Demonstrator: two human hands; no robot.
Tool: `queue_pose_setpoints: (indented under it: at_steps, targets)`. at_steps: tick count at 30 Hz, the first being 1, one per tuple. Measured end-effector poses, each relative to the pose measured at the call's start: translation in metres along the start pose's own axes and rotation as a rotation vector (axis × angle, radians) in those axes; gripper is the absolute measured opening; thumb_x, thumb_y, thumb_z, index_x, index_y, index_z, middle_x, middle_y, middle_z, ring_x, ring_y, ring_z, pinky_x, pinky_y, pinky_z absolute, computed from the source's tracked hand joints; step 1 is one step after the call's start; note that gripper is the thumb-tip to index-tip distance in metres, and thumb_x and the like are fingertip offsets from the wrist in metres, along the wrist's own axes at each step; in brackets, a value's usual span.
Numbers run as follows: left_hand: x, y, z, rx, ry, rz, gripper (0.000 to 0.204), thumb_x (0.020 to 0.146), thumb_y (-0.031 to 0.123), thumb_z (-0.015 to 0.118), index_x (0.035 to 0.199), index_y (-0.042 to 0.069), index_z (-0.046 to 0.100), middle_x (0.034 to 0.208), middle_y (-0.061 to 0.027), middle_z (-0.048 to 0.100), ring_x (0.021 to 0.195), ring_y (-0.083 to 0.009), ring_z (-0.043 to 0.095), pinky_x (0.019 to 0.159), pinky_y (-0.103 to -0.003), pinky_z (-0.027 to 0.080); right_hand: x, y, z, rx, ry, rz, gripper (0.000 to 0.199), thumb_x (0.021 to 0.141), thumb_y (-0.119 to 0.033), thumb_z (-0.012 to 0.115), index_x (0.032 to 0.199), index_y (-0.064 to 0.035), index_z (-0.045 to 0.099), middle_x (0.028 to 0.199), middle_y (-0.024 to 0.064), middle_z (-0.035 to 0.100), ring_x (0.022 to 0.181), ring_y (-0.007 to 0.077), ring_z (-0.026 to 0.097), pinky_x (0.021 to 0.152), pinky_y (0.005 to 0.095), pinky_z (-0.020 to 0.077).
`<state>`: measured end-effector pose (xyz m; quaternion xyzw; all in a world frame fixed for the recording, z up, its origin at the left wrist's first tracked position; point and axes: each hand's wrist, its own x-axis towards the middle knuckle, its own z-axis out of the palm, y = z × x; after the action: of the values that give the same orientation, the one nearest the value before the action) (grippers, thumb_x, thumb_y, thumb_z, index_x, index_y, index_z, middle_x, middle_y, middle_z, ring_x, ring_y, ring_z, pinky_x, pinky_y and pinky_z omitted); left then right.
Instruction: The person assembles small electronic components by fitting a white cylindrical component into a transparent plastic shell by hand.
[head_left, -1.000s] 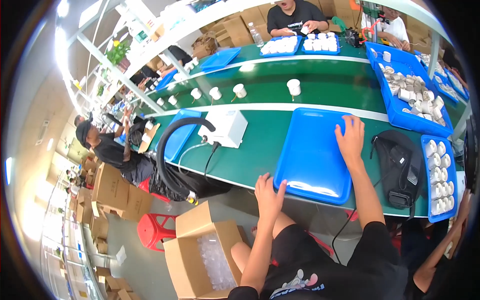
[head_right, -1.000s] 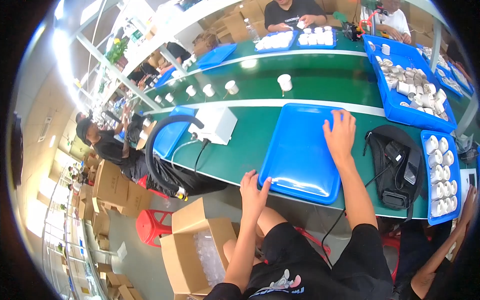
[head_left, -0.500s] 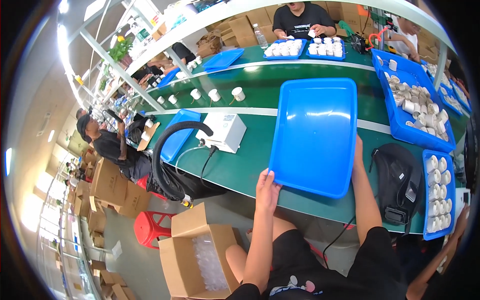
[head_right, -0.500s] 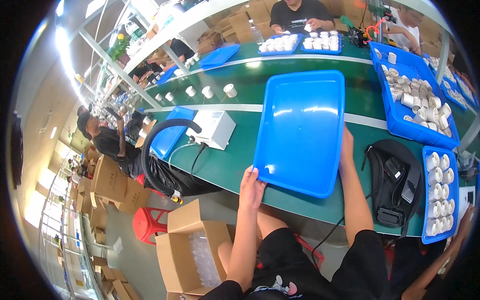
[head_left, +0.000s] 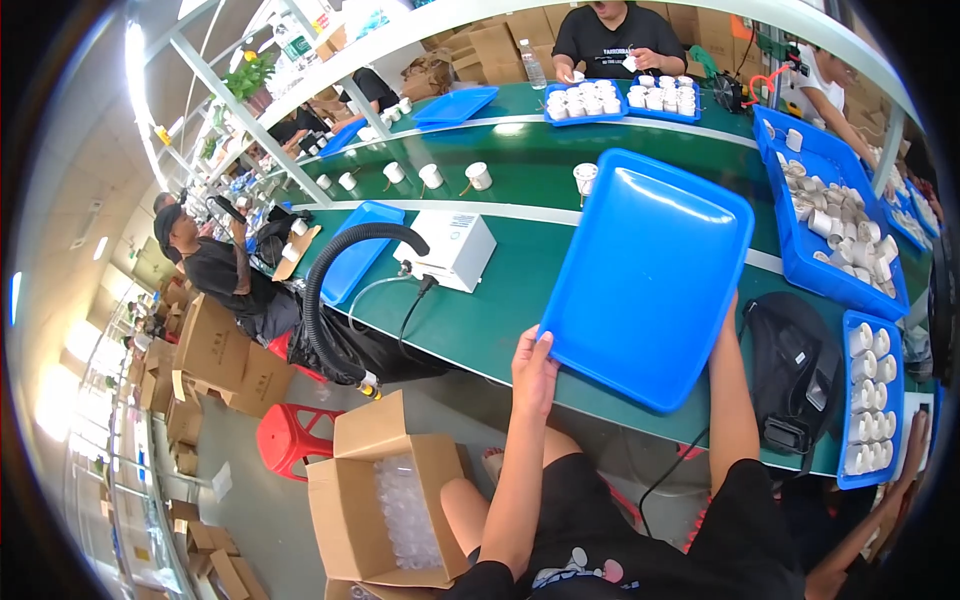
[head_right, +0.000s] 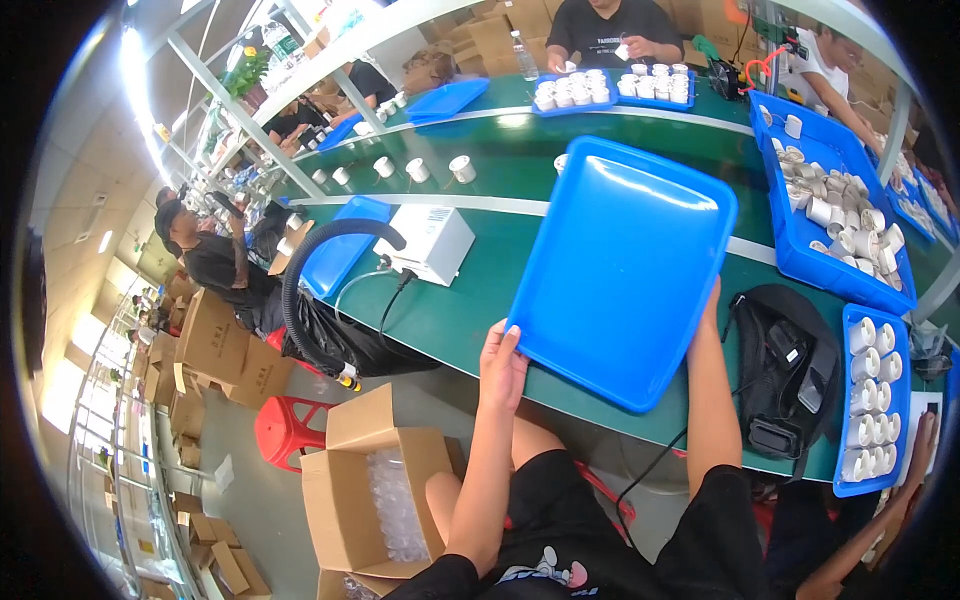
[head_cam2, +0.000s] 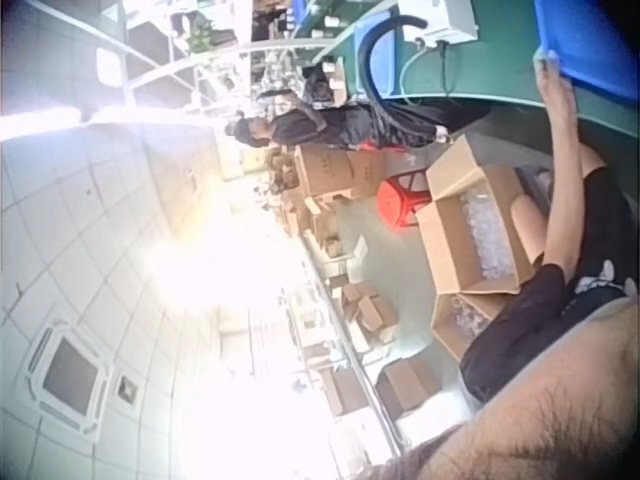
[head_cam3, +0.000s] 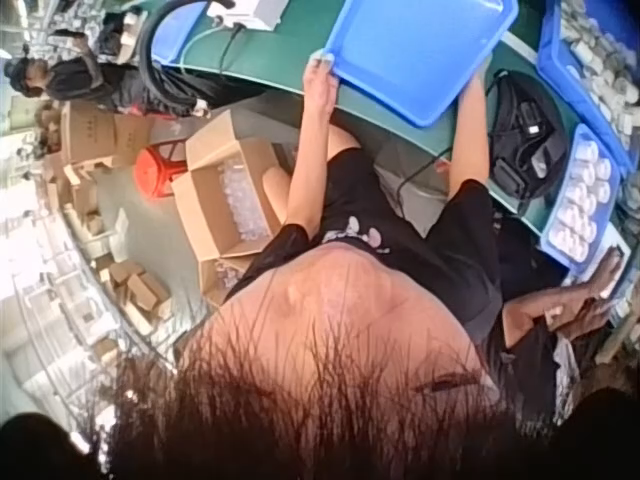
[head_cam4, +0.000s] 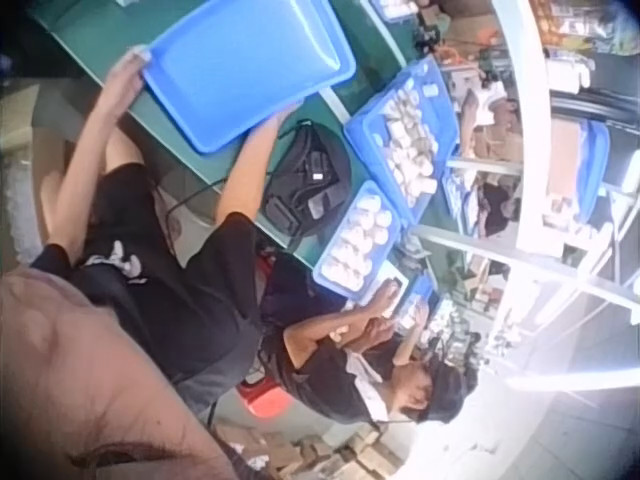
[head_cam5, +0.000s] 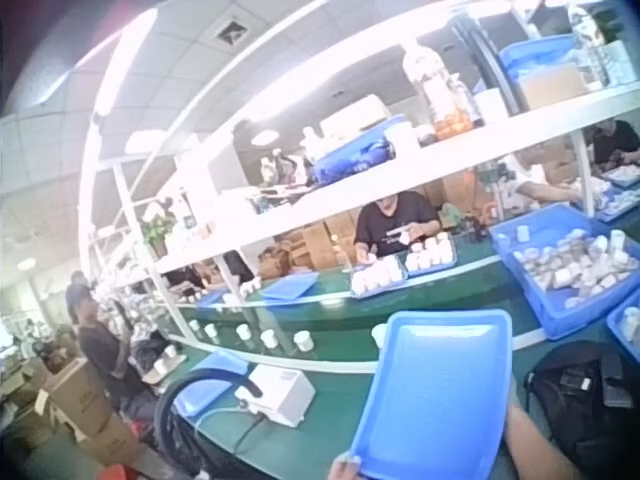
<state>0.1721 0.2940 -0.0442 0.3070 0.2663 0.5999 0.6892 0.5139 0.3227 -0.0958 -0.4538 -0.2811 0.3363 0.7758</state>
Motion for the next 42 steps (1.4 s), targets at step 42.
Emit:
queue_pose_setpoints:
  at_steps: [42]
  targets:
    - [-0.292,0.062,-0.195,-0.097,0.506,-0.046,0.049,0.095,0.039,0.056,0.129,0.005,0.051,0.121,-0.017,0.06,0.11,-0.0295,0.058,0.096,-0.04,0.047,-0.004,0.018,0.13,-1.408,-0.246,-0.942,0.031,0.083,-0.025,0.065,0.102,-0.0014,0.059,0.107,0.0159,0.056,0.102,0.0338,0.054,0.085,0.0457,0.045]
